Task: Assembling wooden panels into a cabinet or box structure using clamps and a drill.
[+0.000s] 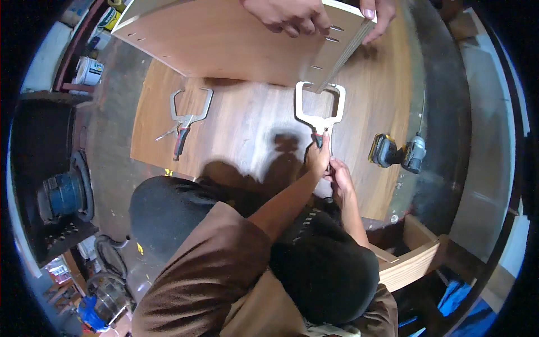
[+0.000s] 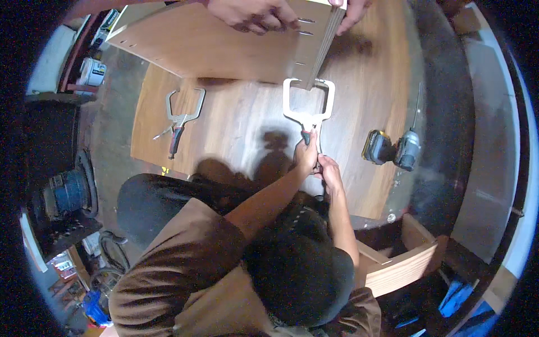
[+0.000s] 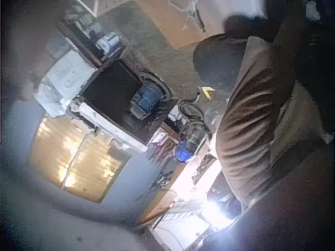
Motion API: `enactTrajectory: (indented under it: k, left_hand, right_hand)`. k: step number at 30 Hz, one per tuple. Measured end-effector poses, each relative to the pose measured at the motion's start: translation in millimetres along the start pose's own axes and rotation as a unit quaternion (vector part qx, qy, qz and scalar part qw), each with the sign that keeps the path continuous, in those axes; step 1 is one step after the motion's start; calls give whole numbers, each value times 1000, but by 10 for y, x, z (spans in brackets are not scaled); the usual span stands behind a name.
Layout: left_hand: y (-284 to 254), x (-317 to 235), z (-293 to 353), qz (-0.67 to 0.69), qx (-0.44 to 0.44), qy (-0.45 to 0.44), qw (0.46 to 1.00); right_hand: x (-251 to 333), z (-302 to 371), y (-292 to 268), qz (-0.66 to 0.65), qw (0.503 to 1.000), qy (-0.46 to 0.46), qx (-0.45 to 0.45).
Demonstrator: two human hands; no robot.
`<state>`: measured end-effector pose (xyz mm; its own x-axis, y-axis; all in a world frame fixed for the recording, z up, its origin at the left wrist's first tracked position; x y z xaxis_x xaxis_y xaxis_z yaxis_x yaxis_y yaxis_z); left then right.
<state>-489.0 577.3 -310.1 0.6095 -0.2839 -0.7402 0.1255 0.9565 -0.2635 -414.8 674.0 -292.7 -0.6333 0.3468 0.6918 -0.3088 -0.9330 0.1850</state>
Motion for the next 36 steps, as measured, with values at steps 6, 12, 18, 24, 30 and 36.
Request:
enactTrajectory:
  k: [6,12,18,24,30,36]
  left_hand:
    - [-57,-265,185,-82,30,2,996]
    - [-102,-201,92,-78,-6,5,997]
    - [-139,-308,151,-82,6,-17,996]
    - [-178,-231,98,-68,-4,-34,997]
    - [-125,-208,93,-58,-6,-12,998]
    - [-55,-181,17,-47,36,-36,998]
  right_hand:
    - [84,-229,-241,-43,991,113,65]
    - [13,-407,-73,-133,982,90,96]
    - [-57,-468,18,-143,987,61,50]
    - [3,-415,145,-102,993,56,34]
    - [-37,-446,101,-92,995,40,14]
    - [105,-582,-392,-6,996,57,67]
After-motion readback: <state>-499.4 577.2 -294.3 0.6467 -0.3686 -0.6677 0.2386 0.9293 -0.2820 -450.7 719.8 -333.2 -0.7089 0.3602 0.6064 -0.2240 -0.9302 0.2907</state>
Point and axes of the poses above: each hand's wrist, its own z-axis away from the middle knuckle, its own y-axis out of the palm, x = y × z, the point moved 2 cm from there along -z, towards the middle knuckle, and after that the axes turned 4 degrees about x, right-handed, at the moved point
